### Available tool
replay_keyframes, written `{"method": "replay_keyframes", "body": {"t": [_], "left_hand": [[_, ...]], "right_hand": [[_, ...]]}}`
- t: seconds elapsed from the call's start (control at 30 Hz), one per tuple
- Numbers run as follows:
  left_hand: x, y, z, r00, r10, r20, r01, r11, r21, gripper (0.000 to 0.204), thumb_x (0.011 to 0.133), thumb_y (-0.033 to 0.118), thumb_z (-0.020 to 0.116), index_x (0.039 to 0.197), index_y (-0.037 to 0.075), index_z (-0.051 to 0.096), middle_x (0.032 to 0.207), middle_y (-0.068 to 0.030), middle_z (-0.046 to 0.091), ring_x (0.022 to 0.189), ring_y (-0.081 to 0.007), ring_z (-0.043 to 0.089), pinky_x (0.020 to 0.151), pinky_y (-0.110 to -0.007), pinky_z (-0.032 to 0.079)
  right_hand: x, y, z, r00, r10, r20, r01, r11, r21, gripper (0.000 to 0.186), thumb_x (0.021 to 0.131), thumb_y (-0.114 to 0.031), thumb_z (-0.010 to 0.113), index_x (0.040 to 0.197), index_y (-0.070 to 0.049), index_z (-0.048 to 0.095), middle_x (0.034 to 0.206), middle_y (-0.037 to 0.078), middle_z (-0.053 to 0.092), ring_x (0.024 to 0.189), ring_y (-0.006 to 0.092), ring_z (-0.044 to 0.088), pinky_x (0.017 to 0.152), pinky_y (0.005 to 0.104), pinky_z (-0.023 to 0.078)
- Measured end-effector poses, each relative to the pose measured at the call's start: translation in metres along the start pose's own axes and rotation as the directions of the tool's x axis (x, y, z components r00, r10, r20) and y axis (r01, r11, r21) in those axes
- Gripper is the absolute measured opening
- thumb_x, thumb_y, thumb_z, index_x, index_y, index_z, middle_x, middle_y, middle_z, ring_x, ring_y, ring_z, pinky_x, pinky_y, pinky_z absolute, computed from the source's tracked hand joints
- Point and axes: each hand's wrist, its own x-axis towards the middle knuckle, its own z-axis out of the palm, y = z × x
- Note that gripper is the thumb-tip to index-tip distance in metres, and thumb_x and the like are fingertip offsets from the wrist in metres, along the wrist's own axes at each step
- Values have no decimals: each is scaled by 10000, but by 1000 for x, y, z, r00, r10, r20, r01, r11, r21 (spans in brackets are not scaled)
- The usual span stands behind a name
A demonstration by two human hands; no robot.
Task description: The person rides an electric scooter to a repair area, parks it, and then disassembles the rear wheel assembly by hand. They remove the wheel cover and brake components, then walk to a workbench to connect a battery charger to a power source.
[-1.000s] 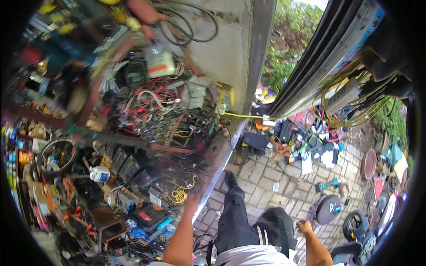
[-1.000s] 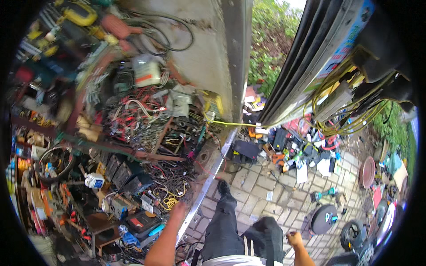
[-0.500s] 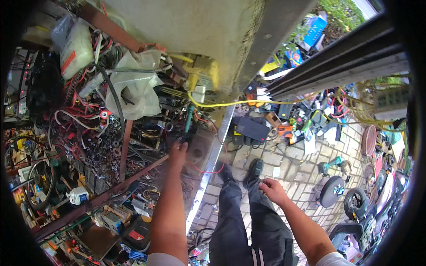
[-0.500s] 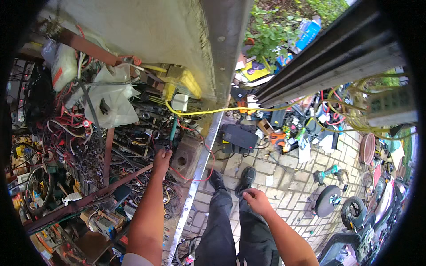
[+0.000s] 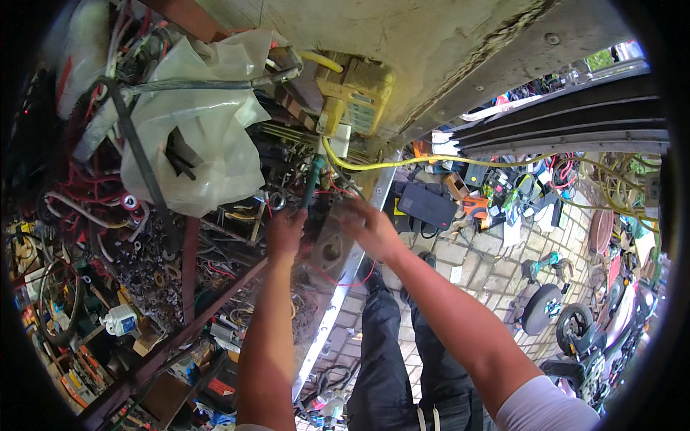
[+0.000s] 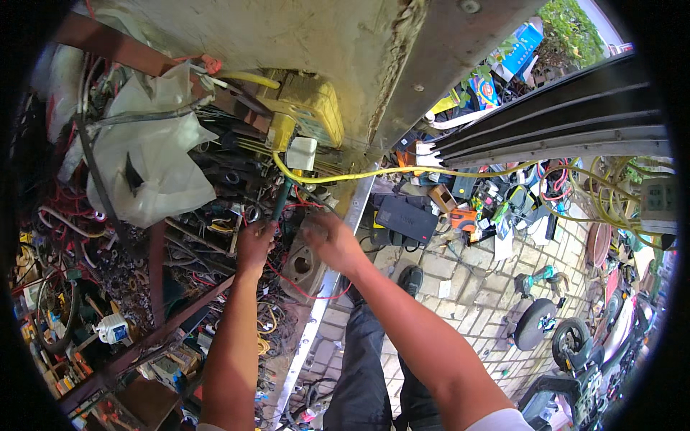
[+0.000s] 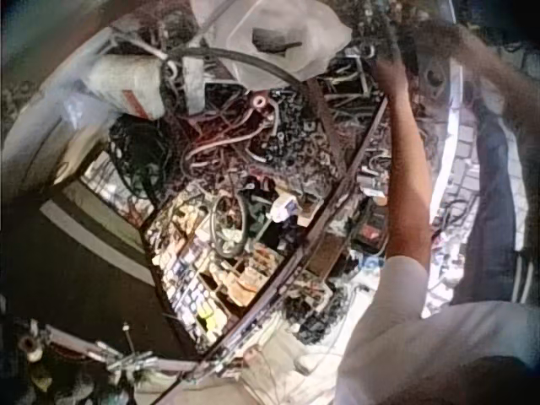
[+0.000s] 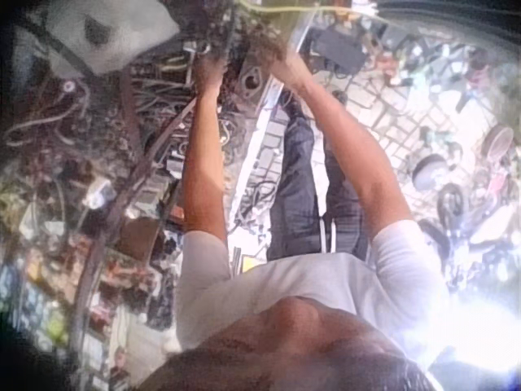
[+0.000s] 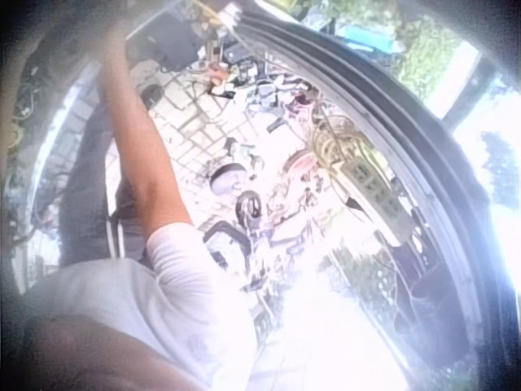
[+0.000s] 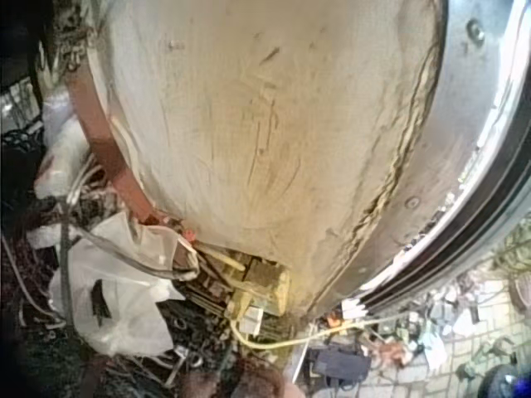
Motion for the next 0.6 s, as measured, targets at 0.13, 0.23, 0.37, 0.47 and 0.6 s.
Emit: {"method": "replay_keyframes", "body": {"t": [0.13,0.23,0.37,0.47,0.6], "left_hand": [[7,2,5,997,-68,29,63,989,136,187,858,215,656,883,30,634,672,17,556,537,-58,477,467,-227,378],[14,-1,14,999,35,35,-42,971,234,230,869,227,642,947,11,636,742,-12,616,592,-83,527,523,-246,410],[18,-1,25,980,194,36,-196,938,287,244,894,242,610,958,8,639,756,-20,636,680,-116,560,650,-285,440],[14,3,30,990,105,94,-122,975,188,270,902,259,599,943,-5,631,738,-27,632,657,-116,541,634,-282,426],[7,11,39,988,121,96,-144,947,287,243,896,245,595,949,10,630,696,-81,616,636,-133,537,595,-300,424]], "right_hand": [[47,26,-17,818,262,-512,-213,965,153,203,802,-126,559,897,25,654,835,199,663,762,267,650,696,350,488],[78,45,-38,884,210,-417,-95,956,278,473,824,-167,620,1228,30,473,1021,150,611,825,209,599,710,317,477],[126,52,-47,978,139,-157,-65,912,404,521,859,-288,617,1246,21,458,1010,148,588,807,161,576,652,293,482],[138,47,-47,953,283,-112,-234,917,323,422,871,-324,591,1101,27,549,872,130,618,778,154,576,629,297,481],[115,34,-38,960,92,-263,-102,994,-26,344,906,-250,517,994,81,552,793,230,604,765,323,576,716,377,450]]}}
